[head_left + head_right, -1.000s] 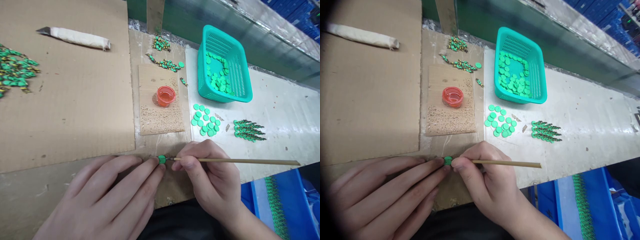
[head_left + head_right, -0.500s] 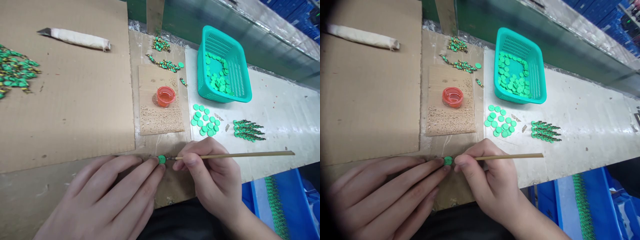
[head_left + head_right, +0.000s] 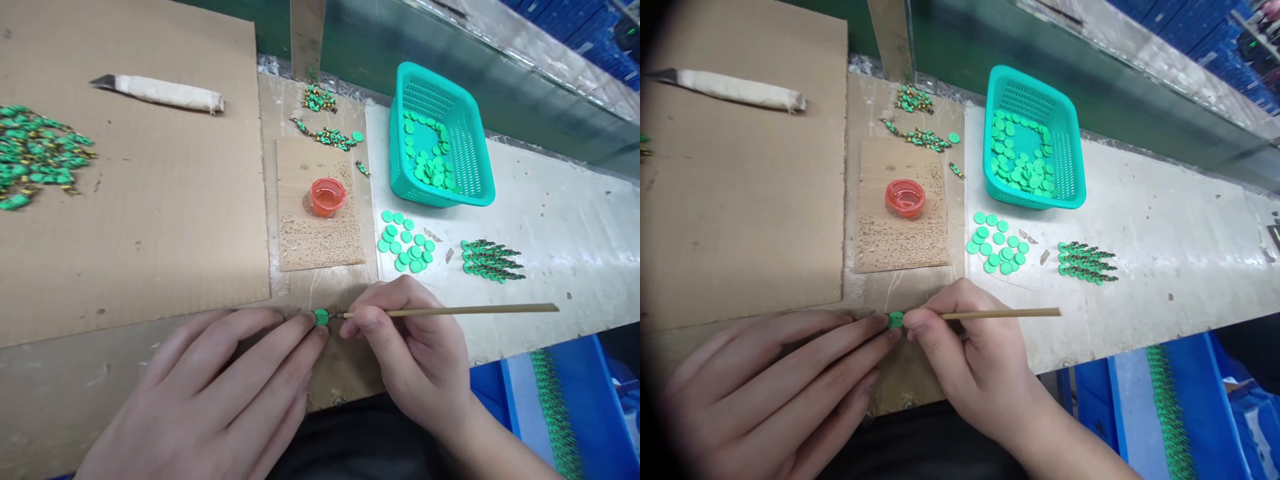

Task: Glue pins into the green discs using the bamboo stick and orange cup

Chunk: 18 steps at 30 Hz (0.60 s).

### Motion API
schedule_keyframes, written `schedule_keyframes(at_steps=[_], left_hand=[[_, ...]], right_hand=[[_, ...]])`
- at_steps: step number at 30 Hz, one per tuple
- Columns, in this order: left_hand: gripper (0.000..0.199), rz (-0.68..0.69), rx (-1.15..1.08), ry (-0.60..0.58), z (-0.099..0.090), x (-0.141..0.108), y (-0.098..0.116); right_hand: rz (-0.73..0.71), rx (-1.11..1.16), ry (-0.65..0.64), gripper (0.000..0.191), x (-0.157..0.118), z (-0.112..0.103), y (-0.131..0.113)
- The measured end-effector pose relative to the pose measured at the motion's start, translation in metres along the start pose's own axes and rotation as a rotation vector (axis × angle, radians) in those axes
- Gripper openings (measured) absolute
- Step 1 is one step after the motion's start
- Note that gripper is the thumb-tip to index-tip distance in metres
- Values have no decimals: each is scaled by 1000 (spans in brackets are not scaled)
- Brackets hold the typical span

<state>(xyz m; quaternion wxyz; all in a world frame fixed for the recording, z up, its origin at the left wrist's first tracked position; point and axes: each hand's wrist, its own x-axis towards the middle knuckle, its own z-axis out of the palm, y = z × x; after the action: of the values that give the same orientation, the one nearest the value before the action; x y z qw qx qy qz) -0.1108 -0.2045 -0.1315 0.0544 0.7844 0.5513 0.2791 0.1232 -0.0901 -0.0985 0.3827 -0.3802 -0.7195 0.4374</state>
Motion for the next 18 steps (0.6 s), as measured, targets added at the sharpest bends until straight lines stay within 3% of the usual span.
schedule_keyframes(at_steps=[18], left_hand=[[53, -3, 13, 2, 2, -2, -1]], right_hand=[[-10, -44, -26, 18, 1, 0, -2]])
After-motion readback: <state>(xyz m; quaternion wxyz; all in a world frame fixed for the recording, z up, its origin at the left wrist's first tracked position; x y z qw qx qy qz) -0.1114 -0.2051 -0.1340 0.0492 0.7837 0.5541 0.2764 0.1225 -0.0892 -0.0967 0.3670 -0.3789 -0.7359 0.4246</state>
